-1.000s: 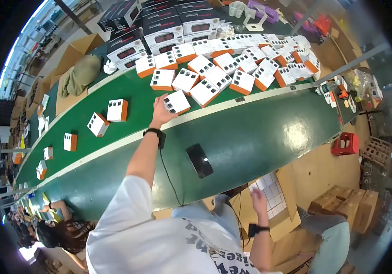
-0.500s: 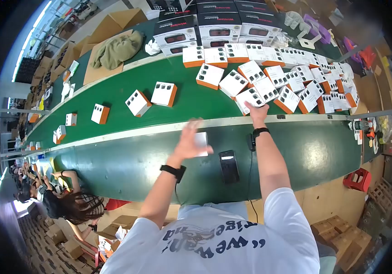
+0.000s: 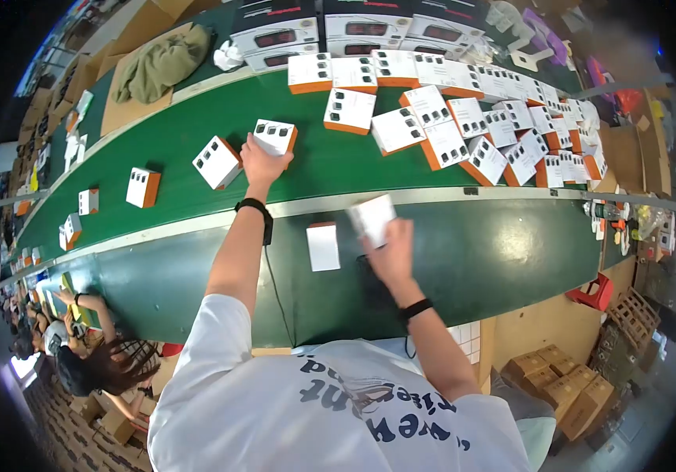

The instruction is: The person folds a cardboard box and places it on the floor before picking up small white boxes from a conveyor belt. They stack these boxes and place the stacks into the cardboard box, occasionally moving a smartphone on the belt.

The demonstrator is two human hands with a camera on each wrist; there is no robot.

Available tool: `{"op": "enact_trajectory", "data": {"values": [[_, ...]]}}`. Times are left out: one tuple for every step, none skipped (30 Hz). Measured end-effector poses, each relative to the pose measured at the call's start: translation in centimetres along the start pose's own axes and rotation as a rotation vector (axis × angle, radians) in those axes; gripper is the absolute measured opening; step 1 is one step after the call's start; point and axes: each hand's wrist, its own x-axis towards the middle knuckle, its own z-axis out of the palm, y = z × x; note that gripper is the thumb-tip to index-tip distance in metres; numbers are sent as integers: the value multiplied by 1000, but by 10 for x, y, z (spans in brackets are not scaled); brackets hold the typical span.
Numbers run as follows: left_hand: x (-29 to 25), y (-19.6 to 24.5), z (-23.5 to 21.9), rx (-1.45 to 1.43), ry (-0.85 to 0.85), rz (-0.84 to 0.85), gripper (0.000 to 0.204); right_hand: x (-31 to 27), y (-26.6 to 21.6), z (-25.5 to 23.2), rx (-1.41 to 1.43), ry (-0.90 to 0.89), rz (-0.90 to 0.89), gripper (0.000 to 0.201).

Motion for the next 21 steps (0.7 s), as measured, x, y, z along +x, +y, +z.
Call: {"op": "enact_trajectory", "data": {"values": [[-7, 11, -11, -12, -17, 13, 120, -12, -3, 8, 214, -90, -1, 52], [-15, 12, -17, -70, -41, 42, 113, -13, -12, 6, 356, -234, -53, 47], [-20, -5, -16, -141, -38, 170, 109, -10, -8, 5, 440, -257, -17, 43], [-27, -23, -17, -208, -33, 298, 104, -1, -3, 6, 529, -280, 17, 39], [-48, -26, -40, -301, -90, 313, 104, 16, 5, 0, 492, -190, 137, 35], [-75, -30, -69, -389, -145, 325, 105, 42, 14, -10, 457, -102, 254, 31], [-103, -39, -86, -666, -293, 256, 106, 73, 19, -18, 450, 14, 299, 31], [-129, -49, -103, -937, -440, 178, 108, 106, 44, -15, 212, 160, 50, 34], [-153, -71, -104, -910, -444, 176, 112, 139, 66, -11, 112, 180, 25, 47], [-172, -98, -96, -881, -446, 174, 116, 171, 78, -4, -75, 167, 96, 72], [-190, -107, -94, -840, -463, 167, 119, 196, 83, -1, -137, 94, 161, 100], [-208, -108, -89, -796, -468, 150, 121, 224, 100, 10, -251, 6, 148, 116], [-222, -114, -80, -646, -477, 172, 128, 244, 94, 9, -413, -173, 231, 122], [-233, -120, -78, -493, -486, 185, 134, 257, 93, 13, -547, -303, 216, 124], [-231, -111, -94, -431, -609, 156, 137, 266, 72, 5, -586, -400, 310, 124], [-220, -100, -110, -379, -737, 126, 140, 268, 68, 7, -592, -373, 311, 119], [-207, -110, -124, -298, -799, 143, 141, 267, 53, 3, -622, -417, 284, 113], [-186, -116, -140, -336, -819, 84, 138, 264, 42, -1, -661, -456, 263, 107], [-164, -124, -146, -317, -745, 124, 134, 255, 37, 1, -660, -474, 244, 101], [-136, -125, -147, -269, -650, 125, 127, 248, 31, 1, -662, -488, 228, 95], [-106, -115, -147, -237, -525, 137, 119, 242, 20, 0, -641, -589, 194, 91]]}}
